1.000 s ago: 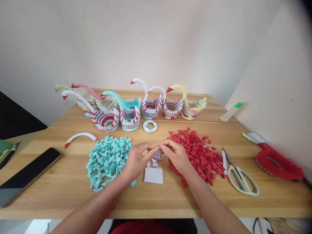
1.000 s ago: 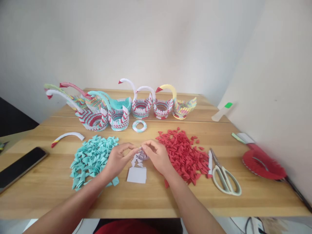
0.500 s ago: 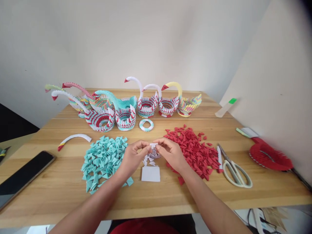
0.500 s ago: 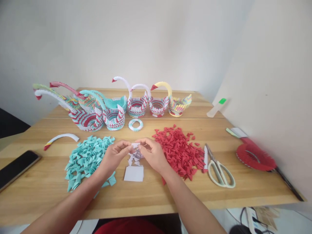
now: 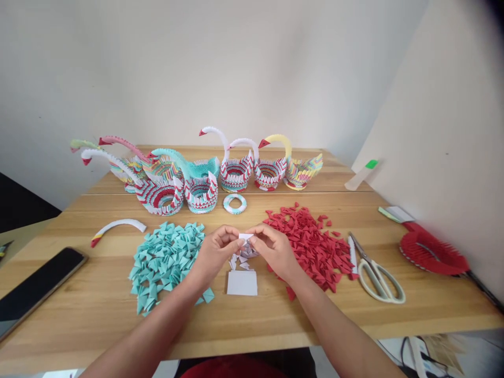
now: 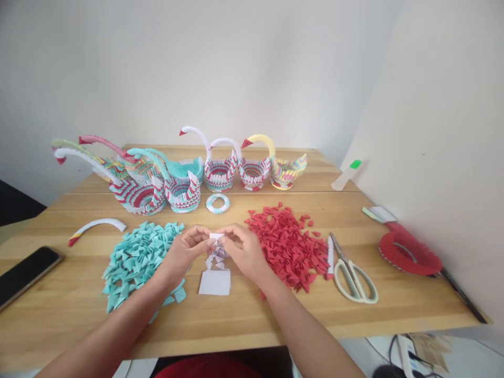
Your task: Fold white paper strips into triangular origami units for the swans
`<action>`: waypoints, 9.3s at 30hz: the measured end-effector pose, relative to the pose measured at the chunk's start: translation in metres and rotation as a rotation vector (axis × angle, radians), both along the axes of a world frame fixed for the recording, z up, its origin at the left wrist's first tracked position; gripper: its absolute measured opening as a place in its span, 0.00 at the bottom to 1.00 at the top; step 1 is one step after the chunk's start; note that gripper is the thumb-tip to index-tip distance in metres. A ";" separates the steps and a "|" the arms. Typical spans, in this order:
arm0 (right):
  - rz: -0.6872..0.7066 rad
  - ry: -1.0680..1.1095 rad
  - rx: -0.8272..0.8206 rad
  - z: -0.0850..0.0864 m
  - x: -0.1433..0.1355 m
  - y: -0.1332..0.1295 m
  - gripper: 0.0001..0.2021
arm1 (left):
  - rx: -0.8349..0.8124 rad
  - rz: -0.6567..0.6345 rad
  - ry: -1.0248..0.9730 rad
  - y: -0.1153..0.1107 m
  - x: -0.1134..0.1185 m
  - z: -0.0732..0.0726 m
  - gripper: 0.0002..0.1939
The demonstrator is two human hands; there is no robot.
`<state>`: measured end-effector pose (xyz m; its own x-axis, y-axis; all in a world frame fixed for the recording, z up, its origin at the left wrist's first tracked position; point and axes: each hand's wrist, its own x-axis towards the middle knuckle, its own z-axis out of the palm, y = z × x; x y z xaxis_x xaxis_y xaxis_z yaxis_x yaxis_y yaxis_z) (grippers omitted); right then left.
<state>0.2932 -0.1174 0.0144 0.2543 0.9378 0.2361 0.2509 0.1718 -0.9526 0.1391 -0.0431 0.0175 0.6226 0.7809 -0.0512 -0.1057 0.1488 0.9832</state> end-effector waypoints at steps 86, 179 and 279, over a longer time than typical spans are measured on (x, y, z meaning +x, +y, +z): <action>-0.187 -0.431 0.251 -0.005 -0.013 0.000 0.04 | 1.249 0.304 0.299 -0.013 0.003 -0.010 0.11; -0.023 0.309 -0.148 -0.005 -0.008 0.003 0.15 | 0.415 0.034 0.235 -0.002 -0.002 0.004 0.12; -0.028 0.123 -0.059 0.000 0.001 0.003 0.08 | 0.160 -0.050 0.043 0.000 0.000 0.003 0.11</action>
